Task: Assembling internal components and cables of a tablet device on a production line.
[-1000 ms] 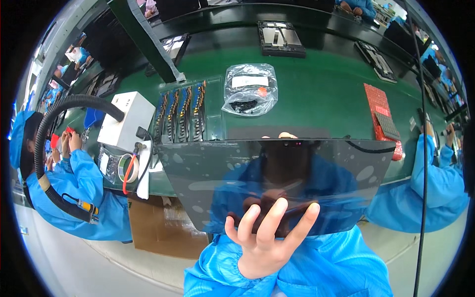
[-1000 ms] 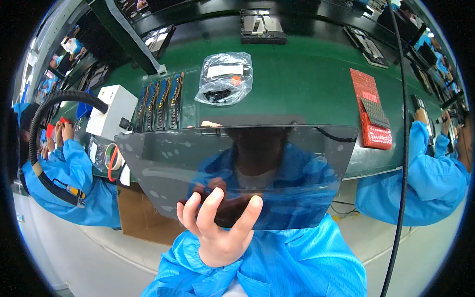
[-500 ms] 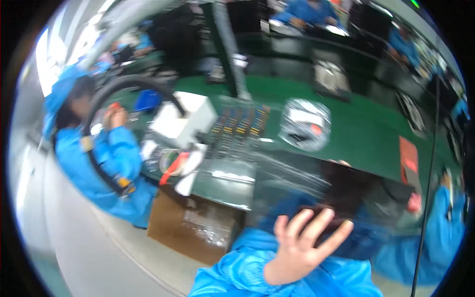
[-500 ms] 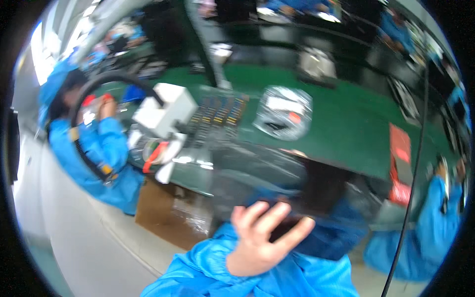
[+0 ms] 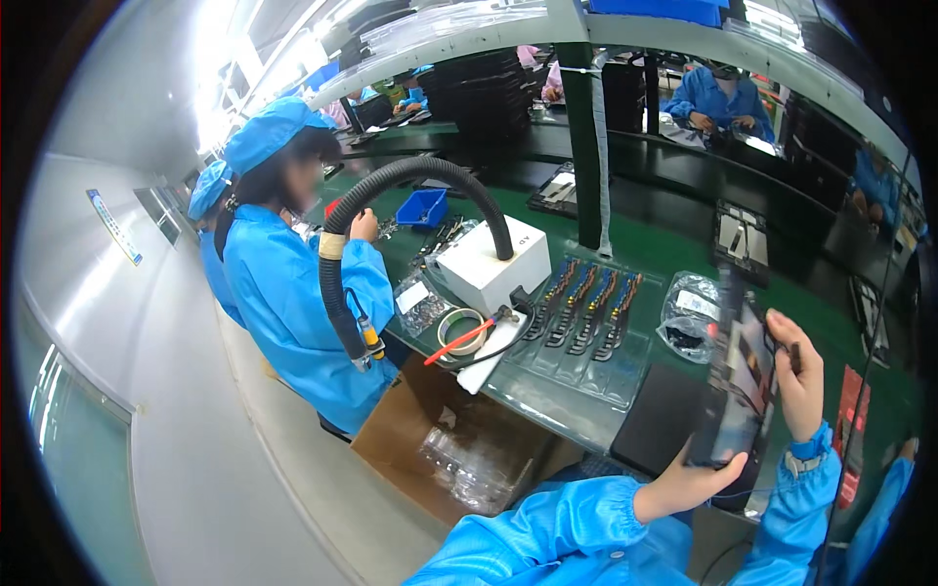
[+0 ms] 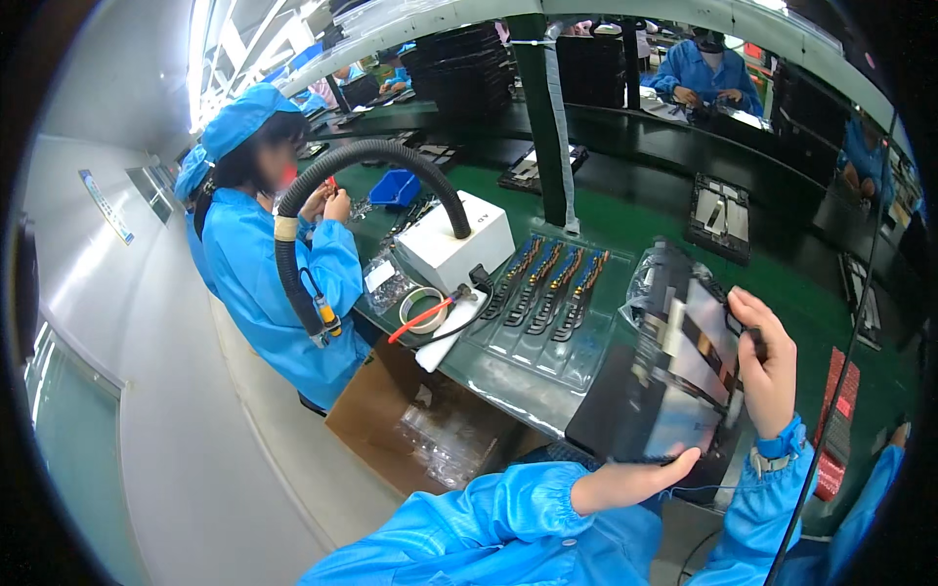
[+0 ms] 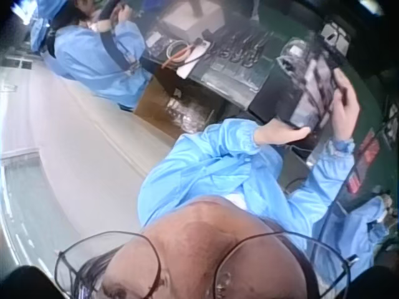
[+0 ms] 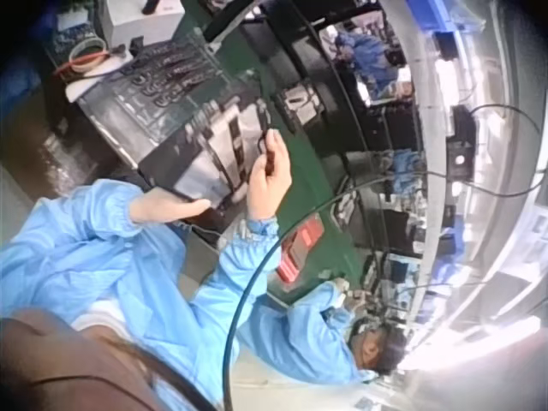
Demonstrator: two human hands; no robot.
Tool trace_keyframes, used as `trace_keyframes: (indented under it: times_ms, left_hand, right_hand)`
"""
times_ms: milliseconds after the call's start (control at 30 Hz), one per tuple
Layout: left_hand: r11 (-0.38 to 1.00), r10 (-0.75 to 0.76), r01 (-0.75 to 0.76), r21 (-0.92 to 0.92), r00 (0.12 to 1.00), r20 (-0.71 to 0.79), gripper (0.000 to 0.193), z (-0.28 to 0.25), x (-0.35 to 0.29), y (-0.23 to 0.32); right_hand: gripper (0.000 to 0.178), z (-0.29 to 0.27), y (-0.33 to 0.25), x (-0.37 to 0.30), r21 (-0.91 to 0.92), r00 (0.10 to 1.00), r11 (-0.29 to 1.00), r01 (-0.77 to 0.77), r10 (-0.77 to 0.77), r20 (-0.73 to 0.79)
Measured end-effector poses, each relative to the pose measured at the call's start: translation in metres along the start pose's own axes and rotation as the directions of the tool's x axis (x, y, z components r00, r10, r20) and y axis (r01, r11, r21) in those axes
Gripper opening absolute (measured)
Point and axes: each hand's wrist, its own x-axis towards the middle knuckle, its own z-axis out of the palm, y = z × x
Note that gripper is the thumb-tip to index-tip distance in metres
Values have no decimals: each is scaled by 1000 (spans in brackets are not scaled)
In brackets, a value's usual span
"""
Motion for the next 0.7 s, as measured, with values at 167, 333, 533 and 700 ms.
trace_keyframes:
  times_ms: [167,333,533,700]
  left_hand:
    - [773,-191,124,-622,981,-43,27,15,-8,-55]
    - [373,-332,124,-919,943,-8,32,28,-18,-88]
    - [265,-405,155,-952,914,36,37,29,-27,-103]
    - [163,-521,434,-886,800,296,41,7,-36,-89]
  right_hand:
    - [33,11,8,1,-333,963,939,-83,161,215]
    - [33,22,39,-21,-406,891,902,-146,299,342]
    - [35,27,38,-31,-452,830,864,-223,411,376]
    - [35,29,52,-40,-437,869,893,-108,298,395]
